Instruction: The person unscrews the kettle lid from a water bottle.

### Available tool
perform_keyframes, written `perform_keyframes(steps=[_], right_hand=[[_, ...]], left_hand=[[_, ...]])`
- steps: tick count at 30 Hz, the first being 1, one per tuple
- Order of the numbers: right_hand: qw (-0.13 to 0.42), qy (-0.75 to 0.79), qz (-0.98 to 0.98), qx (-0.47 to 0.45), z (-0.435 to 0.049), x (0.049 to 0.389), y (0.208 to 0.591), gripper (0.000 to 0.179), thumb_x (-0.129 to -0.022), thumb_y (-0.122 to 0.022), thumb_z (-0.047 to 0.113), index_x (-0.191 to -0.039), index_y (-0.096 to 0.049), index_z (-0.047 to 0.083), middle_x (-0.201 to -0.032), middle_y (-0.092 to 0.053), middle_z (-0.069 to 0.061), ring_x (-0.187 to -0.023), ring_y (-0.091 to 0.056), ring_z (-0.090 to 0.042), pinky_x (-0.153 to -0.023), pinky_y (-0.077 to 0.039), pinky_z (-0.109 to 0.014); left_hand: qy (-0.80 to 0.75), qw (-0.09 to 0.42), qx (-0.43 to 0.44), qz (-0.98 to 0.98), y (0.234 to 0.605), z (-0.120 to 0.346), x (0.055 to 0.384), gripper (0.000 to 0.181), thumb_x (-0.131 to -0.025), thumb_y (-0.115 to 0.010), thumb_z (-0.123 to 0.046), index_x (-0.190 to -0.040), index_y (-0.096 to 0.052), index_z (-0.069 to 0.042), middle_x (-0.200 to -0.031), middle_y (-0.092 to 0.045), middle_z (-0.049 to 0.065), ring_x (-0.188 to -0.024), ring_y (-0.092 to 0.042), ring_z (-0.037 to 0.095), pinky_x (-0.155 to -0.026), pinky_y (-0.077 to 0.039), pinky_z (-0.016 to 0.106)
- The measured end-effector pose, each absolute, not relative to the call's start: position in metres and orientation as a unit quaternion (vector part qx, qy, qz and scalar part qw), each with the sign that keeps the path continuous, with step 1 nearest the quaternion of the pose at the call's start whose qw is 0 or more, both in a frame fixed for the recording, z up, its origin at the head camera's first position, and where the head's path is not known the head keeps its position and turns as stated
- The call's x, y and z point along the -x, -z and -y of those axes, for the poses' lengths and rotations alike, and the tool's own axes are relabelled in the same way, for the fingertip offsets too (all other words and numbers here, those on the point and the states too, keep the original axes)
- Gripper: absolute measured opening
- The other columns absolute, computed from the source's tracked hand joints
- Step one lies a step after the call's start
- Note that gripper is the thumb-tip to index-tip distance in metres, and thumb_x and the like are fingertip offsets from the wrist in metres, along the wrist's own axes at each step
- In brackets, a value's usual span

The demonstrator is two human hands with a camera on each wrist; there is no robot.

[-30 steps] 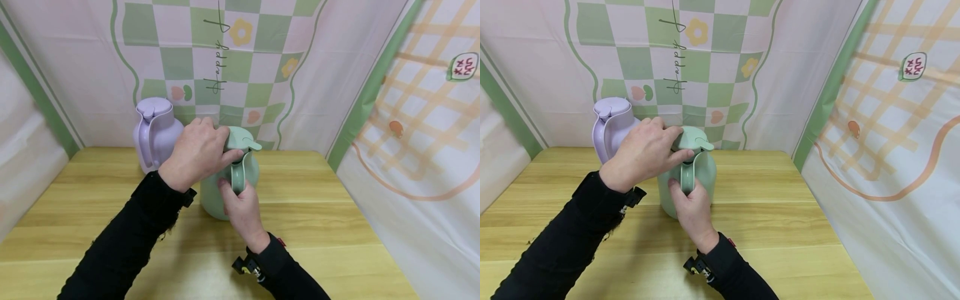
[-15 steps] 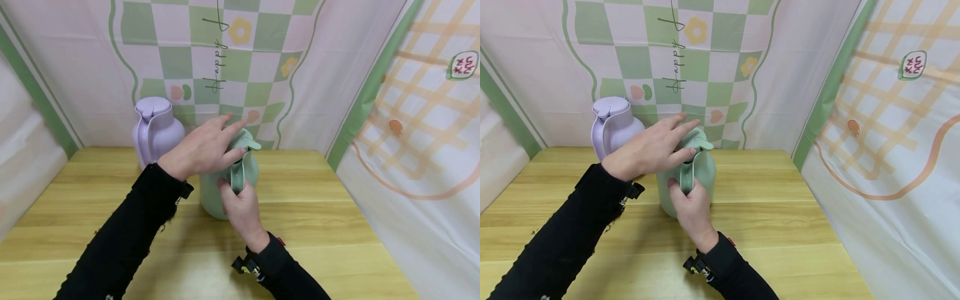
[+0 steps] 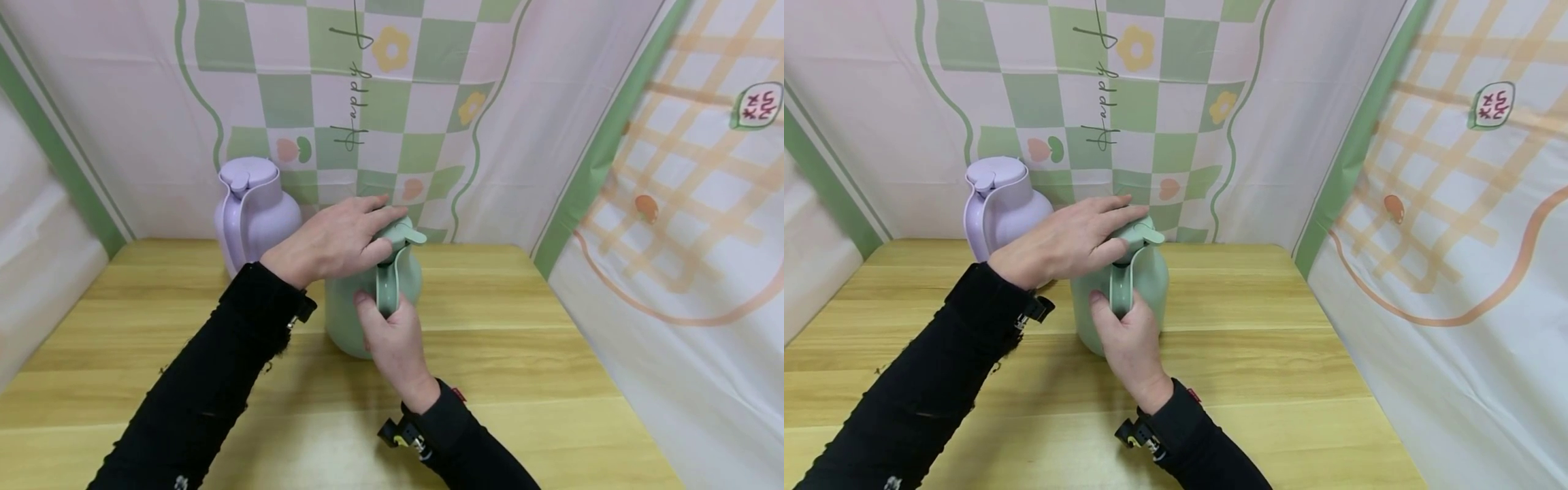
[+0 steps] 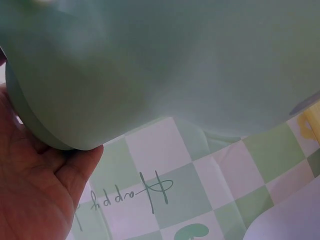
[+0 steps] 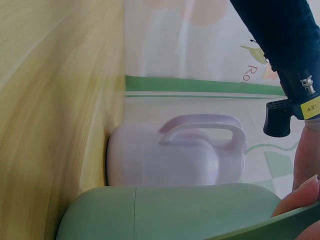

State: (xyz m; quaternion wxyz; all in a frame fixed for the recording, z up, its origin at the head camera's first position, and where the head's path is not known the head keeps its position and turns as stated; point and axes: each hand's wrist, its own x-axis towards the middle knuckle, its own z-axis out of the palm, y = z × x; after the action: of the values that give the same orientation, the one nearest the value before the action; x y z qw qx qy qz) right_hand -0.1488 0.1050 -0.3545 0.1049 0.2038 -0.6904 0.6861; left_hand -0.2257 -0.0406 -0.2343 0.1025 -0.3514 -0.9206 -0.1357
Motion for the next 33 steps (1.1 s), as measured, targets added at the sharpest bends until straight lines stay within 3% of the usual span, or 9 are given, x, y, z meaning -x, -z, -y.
perform_keyframes(steps=[12,21,33], right_hand=[[0.1,-0.687,0.694,-0.194,-0.1051,0.1486,0.3544,0.042,-0.107,-0.059,0.031,-0.075,-0.042,0.009,-0.049,-0.036,-0.001,-0.039,-0.036,-0.017,-0.044,-0.031,-0.028],[0.095,-0.687,0.694,-0.194,-0.1053,0.1481,0.3538,0.043,-0.107,-0.058,0.032,-0.076,-0.041,0.009,-0.049,-0.036,-0.001,-0.039,-0.036,-0.017,-0.045,-0.031,-0.028],[0.099,-0.689,0.693,-0.19,-0.1054,0.1485,0.3548,0.041,-0.107,-0.059,0.032,-0.077,-0.042,0.009,-0.049,-0.036,-0.001,-0.04,-0.037,-0.018,-0.044,-0.032,-0.028]], left_hand=[[0.143,0.154,0.339,0.917,0.2364,0.0388,0.222,0.053,-0.104,-0.048,-0.043,-0.151,-0.058,-0.02,-0.149,-0.057,0.012,-0.132,-0.057,0.033,-0.11,-0.046,0.045],[0.147,0.177,0.321,0.919,0.2374,0.0365,0.2198,0.052,-0.103,-0.053,-0.047,-0.146,-0.062,-0.02,-0.142,-0.063,0.013,-0.127,-0.06,0.034,-0.104,-0.05,0.048],[0.117,0.218,0.301,0.921,0.2392,0.031,0.2168,0.056,-0.102,-0.058,-0.056,-0.141,-0.066,-0.017,-0.132,-0.07,0.013,-0.121,-0.062,0.034,-0.105,-0.046,0.047]])
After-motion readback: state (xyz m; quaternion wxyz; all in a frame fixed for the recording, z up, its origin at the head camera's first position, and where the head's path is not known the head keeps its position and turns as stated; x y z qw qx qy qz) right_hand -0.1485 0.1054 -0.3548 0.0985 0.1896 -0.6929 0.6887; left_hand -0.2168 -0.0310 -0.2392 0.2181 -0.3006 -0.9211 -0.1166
